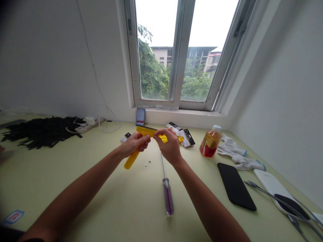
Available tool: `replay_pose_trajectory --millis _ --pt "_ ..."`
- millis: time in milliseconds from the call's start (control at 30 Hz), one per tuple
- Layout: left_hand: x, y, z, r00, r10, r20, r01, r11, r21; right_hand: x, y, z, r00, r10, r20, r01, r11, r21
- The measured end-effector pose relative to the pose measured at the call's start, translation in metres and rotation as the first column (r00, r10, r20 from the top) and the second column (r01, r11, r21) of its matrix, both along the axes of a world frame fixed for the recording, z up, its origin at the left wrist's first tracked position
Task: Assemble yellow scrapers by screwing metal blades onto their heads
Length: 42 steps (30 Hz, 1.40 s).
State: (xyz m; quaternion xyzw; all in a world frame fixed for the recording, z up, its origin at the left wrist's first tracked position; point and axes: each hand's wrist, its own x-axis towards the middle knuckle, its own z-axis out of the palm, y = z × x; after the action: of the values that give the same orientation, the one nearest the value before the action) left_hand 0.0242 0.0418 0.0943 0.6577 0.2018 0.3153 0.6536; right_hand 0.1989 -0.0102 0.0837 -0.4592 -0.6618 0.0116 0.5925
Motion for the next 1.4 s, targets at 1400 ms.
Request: replay_pose_trajectory --millis 1400 --pt "0.021 0.003 -0.031 0.986 0.131 0.104 -0.078 0.912 -0.403 0.009 0.023 -0.036 0.851 0.26 -0.455 -0.437 0.832 -0.341"
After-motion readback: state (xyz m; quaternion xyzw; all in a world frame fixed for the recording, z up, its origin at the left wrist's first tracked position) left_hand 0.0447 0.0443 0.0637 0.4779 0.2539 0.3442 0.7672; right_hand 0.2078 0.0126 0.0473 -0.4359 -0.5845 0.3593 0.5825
